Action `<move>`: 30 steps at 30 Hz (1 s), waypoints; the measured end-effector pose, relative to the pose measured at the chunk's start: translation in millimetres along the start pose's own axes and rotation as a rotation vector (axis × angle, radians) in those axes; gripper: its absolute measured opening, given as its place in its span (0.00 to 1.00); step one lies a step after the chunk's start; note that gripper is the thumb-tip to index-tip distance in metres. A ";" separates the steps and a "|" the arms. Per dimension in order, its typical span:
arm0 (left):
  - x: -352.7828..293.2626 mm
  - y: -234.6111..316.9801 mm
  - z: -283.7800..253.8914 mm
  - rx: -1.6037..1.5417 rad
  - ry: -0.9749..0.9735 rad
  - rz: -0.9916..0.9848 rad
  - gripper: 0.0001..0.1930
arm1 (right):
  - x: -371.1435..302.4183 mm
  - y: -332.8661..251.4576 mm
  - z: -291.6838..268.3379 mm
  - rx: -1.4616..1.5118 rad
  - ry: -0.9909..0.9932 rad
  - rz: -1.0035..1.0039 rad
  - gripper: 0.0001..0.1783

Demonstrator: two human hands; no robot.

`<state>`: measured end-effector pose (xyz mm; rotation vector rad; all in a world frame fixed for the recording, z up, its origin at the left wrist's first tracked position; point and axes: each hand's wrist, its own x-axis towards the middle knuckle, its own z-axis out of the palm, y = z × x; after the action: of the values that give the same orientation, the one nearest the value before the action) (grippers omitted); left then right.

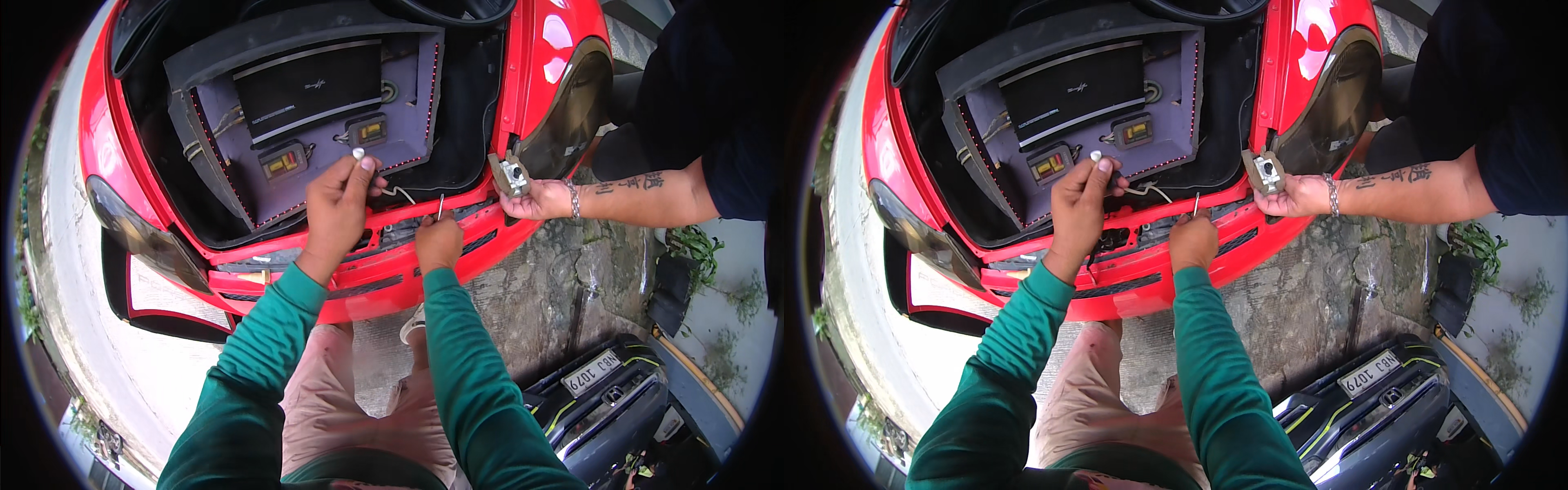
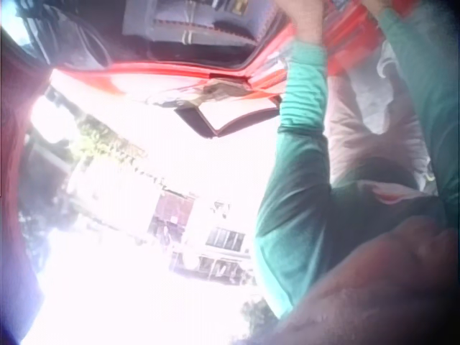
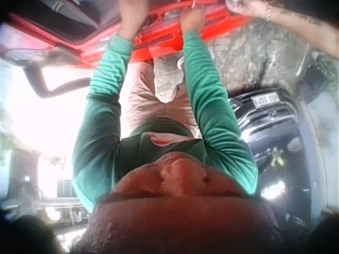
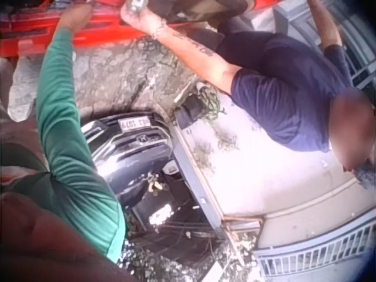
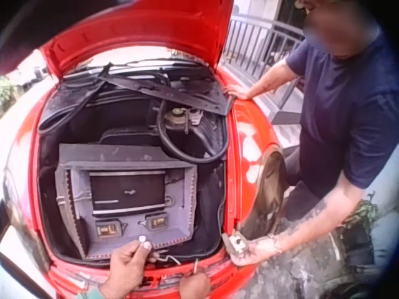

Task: The person works on the front of a red car with the hood open, installing a strip of red LED lights along the edge of the hood. They use a screwdriver to secure the strip and connect wires to the car's electrical system. Another person assists by holding the hood and observing the process.

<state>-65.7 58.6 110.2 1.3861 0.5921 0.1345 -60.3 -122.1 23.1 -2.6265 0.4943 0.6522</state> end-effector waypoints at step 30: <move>-21.7 66.9 -58.0 -0.156 0.116 0.210 0.15 | 1.4 -63.2 -34.8 0.090 -0.182 -0.800 0.09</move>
<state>-94.5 114.0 176.6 1.2924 0.5189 0.4240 -19.7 -83.5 68.6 -2.3534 -0.5496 0.5580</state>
